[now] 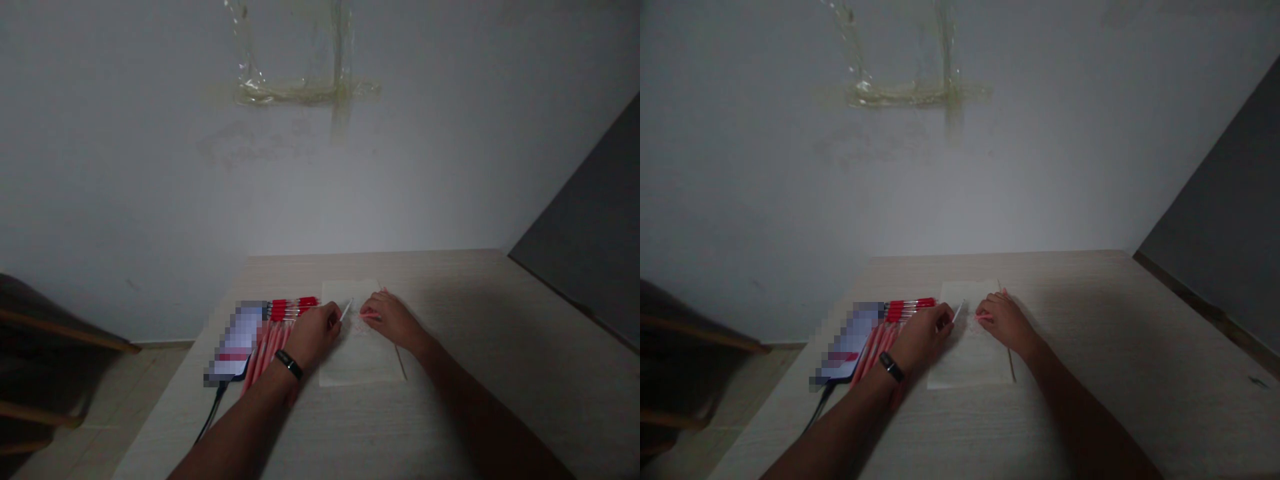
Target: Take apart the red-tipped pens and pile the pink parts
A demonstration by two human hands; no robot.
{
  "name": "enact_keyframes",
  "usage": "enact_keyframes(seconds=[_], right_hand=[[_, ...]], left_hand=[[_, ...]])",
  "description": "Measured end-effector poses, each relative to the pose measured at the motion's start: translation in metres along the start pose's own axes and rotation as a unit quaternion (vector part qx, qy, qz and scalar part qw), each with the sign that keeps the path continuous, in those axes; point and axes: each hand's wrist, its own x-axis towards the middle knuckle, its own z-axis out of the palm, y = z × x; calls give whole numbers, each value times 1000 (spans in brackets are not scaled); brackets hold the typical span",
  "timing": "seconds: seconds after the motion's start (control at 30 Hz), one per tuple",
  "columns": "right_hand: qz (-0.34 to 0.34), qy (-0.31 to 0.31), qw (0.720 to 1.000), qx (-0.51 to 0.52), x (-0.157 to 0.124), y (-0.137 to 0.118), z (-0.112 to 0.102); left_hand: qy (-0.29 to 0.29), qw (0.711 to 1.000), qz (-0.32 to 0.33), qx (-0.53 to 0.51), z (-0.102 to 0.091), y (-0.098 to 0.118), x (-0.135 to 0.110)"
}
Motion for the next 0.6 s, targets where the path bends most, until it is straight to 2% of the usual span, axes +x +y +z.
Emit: enact_keyframes(seconds=[0.43, 0.6], right_hand=[[11, 29, 1000, 4, -1, 5, -8], [-23, 0, 1000, 8, -5, 4, -16]], left_hand=[[-5, 1000, -4, 3, -1, 2, -1], [-8, 1000, -11, 10, -2, 4, -2]])
